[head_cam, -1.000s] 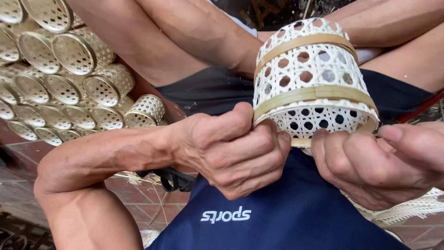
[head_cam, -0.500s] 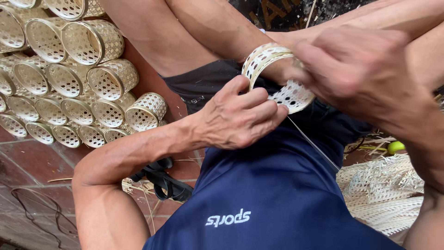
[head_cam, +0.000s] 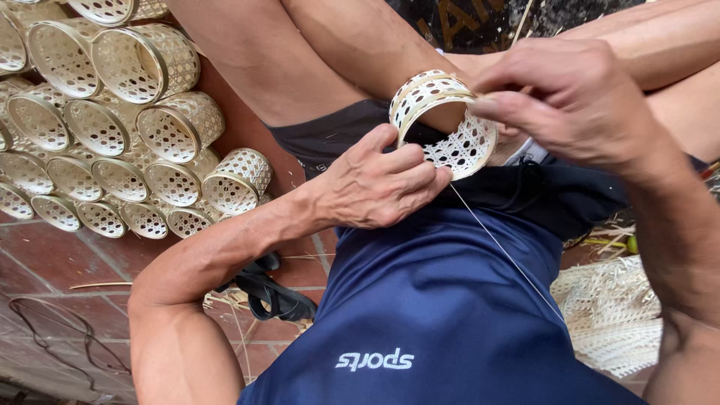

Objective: The person sits on the floor assembling perforated woven bamboo baskets. They fit a woven bamboo cylinder over a rim, tie it with string, bend and trim bamboo strips, use pliers on a strip, and press a woven bamboo disc into place, with finished baskets stacked beside them.

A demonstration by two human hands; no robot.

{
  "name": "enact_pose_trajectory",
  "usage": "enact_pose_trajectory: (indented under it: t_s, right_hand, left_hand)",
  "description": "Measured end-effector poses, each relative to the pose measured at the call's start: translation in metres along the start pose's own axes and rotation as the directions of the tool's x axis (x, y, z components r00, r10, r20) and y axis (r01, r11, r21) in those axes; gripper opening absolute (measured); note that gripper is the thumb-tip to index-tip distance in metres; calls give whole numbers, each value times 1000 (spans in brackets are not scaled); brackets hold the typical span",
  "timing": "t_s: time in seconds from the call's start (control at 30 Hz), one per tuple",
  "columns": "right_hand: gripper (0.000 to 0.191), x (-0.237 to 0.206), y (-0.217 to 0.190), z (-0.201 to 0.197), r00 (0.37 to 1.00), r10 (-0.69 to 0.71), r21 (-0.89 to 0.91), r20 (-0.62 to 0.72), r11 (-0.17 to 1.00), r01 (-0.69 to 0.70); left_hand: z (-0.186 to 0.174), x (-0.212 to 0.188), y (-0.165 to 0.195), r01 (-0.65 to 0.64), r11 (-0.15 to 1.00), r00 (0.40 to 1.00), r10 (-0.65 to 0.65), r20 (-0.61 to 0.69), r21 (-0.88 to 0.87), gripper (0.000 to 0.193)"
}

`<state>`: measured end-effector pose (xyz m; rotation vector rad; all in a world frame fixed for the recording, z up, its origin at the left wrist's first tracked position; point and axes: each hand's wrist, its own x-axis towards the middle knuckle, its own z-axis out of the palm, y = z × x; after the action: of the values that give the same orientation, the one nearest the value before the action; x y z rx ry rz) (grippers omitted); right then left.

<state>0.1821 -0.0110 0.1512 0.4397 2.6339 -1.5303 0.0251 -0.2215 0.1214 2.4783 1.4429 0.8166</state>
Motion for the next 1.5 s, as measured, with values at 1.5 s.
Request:
enact_pose_trajectory:
  t_s: [1.5]
  right_hand:
    - [16,-17,14,8,826,-558,-413,77,736,536]
  left_hand:
    - [-12,12,-28,65,980,996,-74,-45,-188,30]
